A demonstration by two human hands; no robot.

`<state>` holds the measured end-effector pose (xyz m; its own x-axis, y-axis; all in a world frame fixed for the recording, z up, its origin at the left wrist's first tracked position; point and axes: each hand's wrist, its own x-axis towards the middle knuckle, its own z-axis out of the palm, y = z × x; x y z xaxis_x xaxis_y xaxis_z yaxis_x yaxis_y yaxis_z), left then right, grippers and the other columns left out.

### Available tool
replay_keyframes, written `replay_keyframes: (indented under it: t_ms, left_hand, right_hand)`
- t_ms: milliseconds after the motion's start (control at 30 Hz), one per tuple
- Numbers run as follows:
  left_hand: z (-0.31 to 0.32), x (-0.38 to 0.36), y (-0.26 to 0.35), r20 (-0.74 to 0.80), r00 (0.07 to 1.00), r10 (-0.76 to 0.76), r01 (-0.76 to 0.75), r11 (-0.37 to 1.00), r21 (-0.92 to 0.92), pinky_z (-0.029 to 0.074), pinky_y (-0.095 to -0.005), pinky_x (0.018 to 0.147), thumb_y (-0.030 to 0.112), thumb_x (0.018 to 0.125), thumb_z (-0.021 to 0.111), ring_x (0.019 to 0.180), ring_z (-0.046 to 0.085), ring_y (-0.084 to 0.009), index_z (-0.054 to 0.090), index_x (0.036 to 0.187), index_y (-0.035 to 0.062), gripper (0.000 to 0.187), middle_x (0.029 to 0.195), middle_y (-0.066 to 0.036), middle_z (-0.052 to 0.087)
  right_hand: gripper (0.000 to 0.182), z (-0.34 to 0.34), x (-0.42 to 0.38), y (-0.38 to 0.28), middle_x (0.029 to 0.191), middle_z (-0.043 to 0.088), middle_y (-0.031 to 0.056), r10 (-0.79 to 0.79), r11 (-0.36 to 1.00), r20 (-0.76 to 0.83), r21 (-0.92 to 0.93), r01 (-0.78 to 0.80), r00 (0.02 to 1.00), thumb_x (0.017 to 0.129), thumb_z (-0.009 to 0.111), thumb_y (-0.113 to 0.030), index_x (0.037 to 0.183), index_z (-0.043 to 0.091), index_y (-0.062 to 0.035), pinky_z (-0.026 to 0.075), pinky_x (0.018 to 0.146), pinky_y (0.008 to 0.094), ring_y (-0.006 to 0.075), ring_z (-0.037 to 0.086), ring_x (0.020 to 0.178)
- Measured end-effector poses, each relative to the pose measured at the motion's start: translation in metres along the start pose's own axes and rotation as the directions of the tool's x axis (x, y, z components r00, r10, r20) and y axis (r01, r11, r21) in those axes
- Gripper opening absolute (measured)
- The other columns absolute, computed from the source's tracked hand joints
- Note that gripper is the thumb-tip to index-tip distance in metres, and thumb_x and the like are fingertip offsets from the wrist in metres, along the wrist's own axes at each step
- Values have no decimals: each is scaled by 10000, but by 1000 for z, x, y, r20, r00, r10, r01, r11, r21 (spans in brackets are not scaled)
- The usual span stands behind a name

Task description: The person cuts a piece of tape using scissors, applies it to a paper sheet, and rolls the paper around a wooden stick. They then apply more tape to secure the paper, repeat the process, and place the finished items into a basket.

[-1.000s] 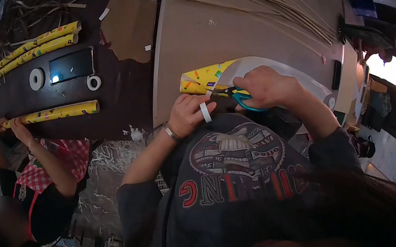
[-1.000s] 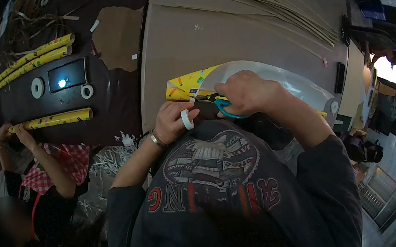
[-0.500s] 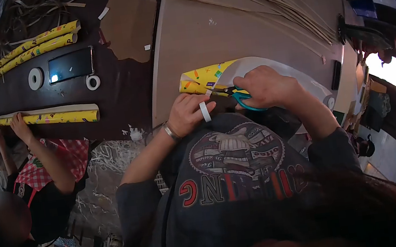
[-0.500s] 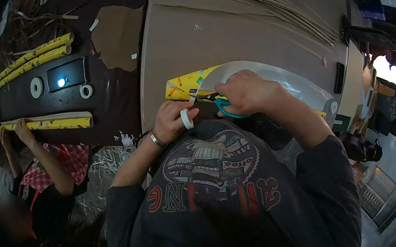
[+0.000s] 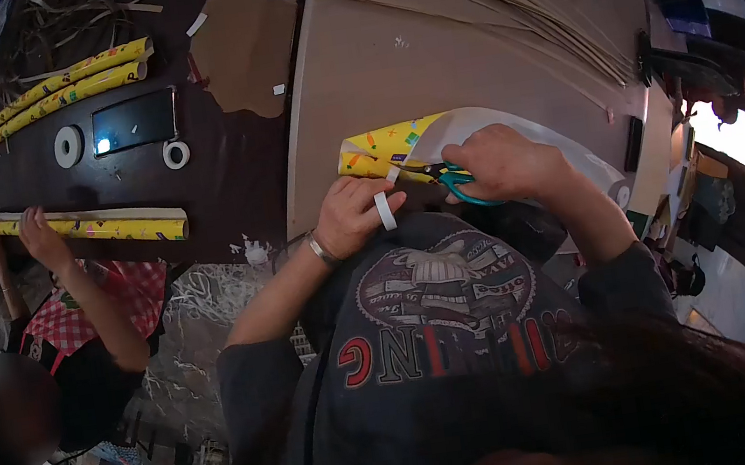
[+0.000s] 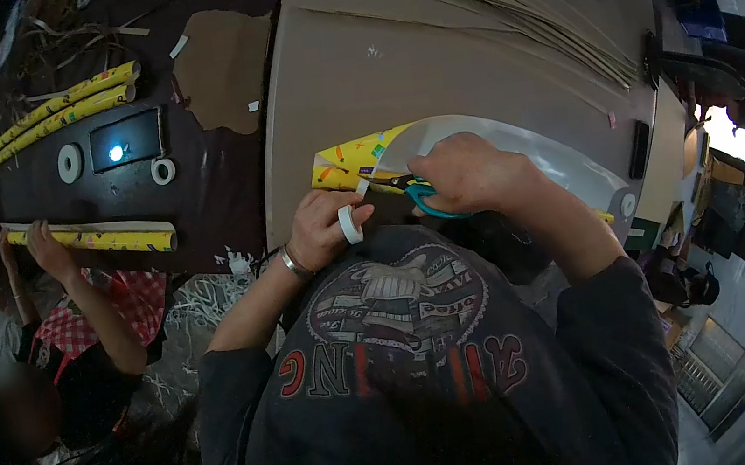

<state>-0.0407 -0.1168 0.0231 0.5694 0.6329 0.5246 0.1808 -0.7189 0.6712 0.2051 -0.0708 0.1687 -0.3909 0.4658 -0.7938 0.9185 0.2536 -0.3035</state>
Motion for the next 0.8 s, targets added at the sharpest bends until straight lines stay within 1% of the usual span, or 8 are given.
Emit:
replay_keyframes:
  t_ms: [133, 267, 367, 467, 533, 667, 733, 800]
  left_hand:
    - [-9, 5, 5, 8, 1000, -12, 12, 1000, -12, 509, -356, 662, 106, 748, 763, 801, 662, -219, 684, 1007, 151, 274, 923, -55, 676]
    - [-29, 19, 4, -15, 999, -47, 48, 998, 40, 501, -342, 689, 133, 766, 753, 832, 659, -211, 704, 1018, 165, 259, 953, -54, 670]
    - [-34, 32, -12, -266, 915, -304, 312, 950, -12, 520, -368, 725, 58, 791, 698, 829, 657, -262, 707, 1016, 119, 233, 969, -73, 659]
    - [-52, 67, -39, -206, 911, -357, 386, 914, 124, 469, -372, 920, -21, 852, 548, 1039, 592, -354, 564, 1272, 43, 425, 1163, -178, 587]
    - [-52, 73, -68, -109, 915, -388, 400, 906, 134, 438, -354, 969, 13, 919, 519, 1150, 546, -321, 468, 1379, 30, 463, 1274, -186, 534]
    - [-38, 94, -118, -82, 868, -489, 454, 851, -263, 473, -324, 904, 171, 1027, 466, 1058, 599, -206, 432, 1433, 60, 422, 1241, -81, 594]
    - [-50, 126, -108, 286, 523, -803, 705, 219, -674, 492, -306, 809, 206, 1038, 441, 930, 638, -153, 461, 1418, 96, 397, 1100, -26, 649]
    - [-42, 135, -110, 298, 536, -790, 666, 179, -724, 476, -276, 724, 244, 1041, 426, 855, 636, -99, 530, 1332, 131, 329, 1015, 13, 662]
  right_hand:
    - [476, 3, -1, 4, 812, 638, 197, -47, 998, -52, -32, 46, 998, 824, 660, -479, 1011, 586, -47, 459, 765, 482, 401, 617, 856]
    - [507, 6, -3, 6, 892, 632, 167, -46, 999, -93, 15, 47, 995, 822, 664, -485, 1096, 547, -75, 423, 850, 500, 374, 607, 948]
    - [552, 10, -5, 5, 961, 616, 152, -31, 999, -148, -11, 30, 989, 817, 672, -488, 1166, 524, -87, 390, 900, 514, 355, 589, 1014]
    - [572, 26, -4, 12, 971, 601, 152, -67, 997, -281, -62, 51, 958, 797, 690, -496, 1169, 530, -92, 397, 902, 497, 349, 584, 1027]
    - [568, 26, -4, 15, 951, 596, 158, -109, 993, -377, -90, 80, 920, 782, 703, -505, 1142, 544, -96, 419, 884, 476, 350, 591, 1015]
    - [586, 18, -3, 26, 965, 611, 162, -77, 997, -474, -12, 81, 877, 771, 719, -469, 1184, 540, -93, 432, 886, 468, 354, 593, 993]
    - [578, 23, 4, 52, 988, 620, 166, -61, 995, -687, 14, 96, 724, 777, 716, -419, 1215, 542, -84, 471, 837, 452, 363, 599, 949]
    - [568, 24, 13, 79, 990, 618, 176, 81, 997, -726, 45, -70, 683, 793, 701, -391, 1241, 535, -84, 489, 806, 440, 372, 601, 925]
